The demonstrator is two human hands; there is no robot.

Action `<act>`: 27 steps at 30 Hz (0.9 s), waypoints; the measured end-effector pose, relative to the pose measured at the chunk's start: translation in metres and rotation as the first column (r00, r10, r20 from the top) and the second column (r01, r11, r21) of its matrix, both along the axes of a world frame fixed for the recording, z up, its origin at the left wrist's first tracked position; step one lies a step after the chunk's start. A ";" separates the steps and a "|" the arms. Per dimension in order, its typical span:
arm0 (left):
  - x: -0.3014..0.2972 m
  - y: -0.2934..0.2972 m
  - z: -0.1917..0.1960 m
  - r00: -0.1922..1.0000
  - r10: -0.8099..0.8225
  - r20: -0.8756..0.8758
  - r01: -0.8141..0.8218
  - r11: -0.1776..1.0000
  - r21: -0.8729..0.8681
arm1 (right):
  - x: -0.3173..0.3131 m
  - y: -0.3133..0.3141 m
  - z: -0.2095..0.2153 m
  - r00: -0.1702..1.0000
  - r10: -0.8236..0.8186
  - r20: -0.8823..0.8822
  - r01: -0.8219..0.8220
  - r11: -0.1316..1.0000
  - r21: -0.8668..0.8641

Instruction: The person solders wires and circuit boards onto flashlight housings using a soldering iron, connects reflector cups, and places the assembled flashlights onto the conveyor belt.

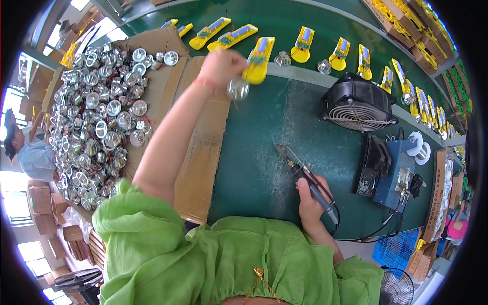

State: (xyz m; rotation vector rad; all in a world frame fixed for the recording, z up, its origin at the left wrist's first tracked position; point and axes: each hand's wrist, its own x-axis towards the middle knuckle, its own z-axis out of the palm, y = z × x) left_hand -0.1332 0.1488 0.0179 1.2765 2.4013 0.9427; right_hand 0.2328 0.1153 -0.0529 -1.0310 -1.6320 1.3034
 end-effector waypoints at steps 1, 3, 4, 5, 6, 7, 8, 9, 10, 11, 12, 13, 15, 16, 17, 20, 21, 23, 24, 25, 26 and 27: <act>-0.024 0.027 0.001 0.999 0.034 -0.040 -0.032 0.997 0.063 | 0.000 0.000 0.001 1.000 0.005 -0.003 -0.005 1.000 -0.008; -0.066 0.061 -0.004 0.938 0.157 -0.310 -0.111 0.981 0.162 | -0.001 -0.001 0.003 1.000 -0.002 -0.013 0.002 0.999 -0.037; -0.081 0.063 -0.009 0.914 0.141 -0.381 -0.137 0.990 0.037 | -0.001 0.000 0.003 1.000 -0.003 -0.019 0.002 0.998 -0.055; -0.094 0.064 -0.012 0.889 0.103 -0.446 -0.156 0.984 -0.084 | 0.000 0.000 0.004 0.999 -0.008 -0.036 0.005 0.997 -0.080; -0.103 0.064 -0.014 0.861 0.055 -0.506 -0.198 0.952 -0.232 | 0.000 0.001 0.004 0.999 -0.007 -0.052 0.003 0.997 -0.081; -0.108 0.060 -0.015 0.883 0.017 -0.468 -0.153 0.955 -0.255 | 0.001 0.002 0.004 1.000 0.010 -0.026 -0.011 0.998 -0.055; -0.108 0.053 -0.015 0.903 -0.017 -0.428 -0.128 0.943 -0.307 | 0.002 0.003 0.004 1.000 0.026 -0.017 -0.027 0.999 -0.046; -0.103 0.043 -0.015 0.925 -0.052 -0.377 -0.102 0.920 -0.377 | 0.003 0.003 0.004 0.999 0.041 -0.023 -0.042 0.998 -0.045; -0.096 0.035 -0.013 0.937 -0.031 -0.348 -0.097 0.933 -0.346 | 0.003 0.003 0.004 0.999 0.037 -0.011 -0.038 0.999 -0.038; -0.085 0.026 -0.011 0.934 -0.012 -0.356 -0.110 0.941 -0.320 | 0.004 0.003 0.003 0.999 0.036 -0.016 -0.037 0.999 -0.035; -0.069 0.015 -0.009 0.933 0.009 -0.359 -0.121 0.949 -0.290 | 0.004 0.003 0.002 0.999 0.044 -0.021 -0.045 0.998 -0.047; -0.051 0.001 -0.009 0.926 0.032 -0.375 -0.133 0.960 -0.247 | 0.005 0.002 0.002 1.000 0.023 -0.014 -0.023 1.000 -0.018; 0.003 -0.042 -0.017 0.920 0.072 -0.385 -0.083 0.996 -0.013 | 0.001 0.001 0.002 0.999 0.010 -0.045 -0.009 1.000 0.004; 0.030 -0.065 -0.020 0.921 0.087 -0.379 -0.076 0.996 0.044 | 0.003 -0.001 0.005 0.999 0.018 -0.040 -0.023 0.993 -0.117; 0.054 -0.086 -0.021 0.907 0.040 -0.420 0.007 0.994 0.110 | 0.003 0.000 0.006 1.000 0.025 0.009 -0.024 0.993 -0.112; 0.118 -0.129 -0.022 0.937 -0.076 -0.341 0.094 0.995 0.037 | -0.001 -0.003 0.008 0.999 0.030 -0.041 -0.034 0.995 -0.098; 0.131 -0.141 -0.020 0.961 -0.102 -0.257 0.117 0.992 0.042 | -0.003 -0.003 0.008 0.998 0.046 -0.049 -0.049 0.996 -0.072; 0.134 -0.161 -0.012 0.987 -0.004 -0.162 0.029 0.989 0.148 | -0.003 -0.003 0.007 0.997 0.062 -0.048 -0.063 0.998 -0.026; 0.121 -0.168 -0.009 0.950 0.125 -0.285 -0.056 0.970 0.237 | -0.003 -0.003 0.006 0.995 0.071 -0.074 -0.073 0.997 -0.014; 0.097 -0.176 -0.008 0.889 0.242 -0.389 -0.113 0.939 0.325 | -0.003 -0.003 0.006 0.995 0.071 -0.074 -0.072 0.997 -0.011; 0.070 -0.190 -0.005 0.804 0.327 -0.496 -0.220 0.939 0.264 | -0.002 -0.003 0.005 0.995 0.071 -0.075 -0.072 0.997 -0.007; 0.038 -0.206 -0.002 0.662 0.346 -0.665 -0.290 0.936 0.198 | -0.002 -0.003 0.004 0.994 0.069 -0.079 -0.070 0.998 0.000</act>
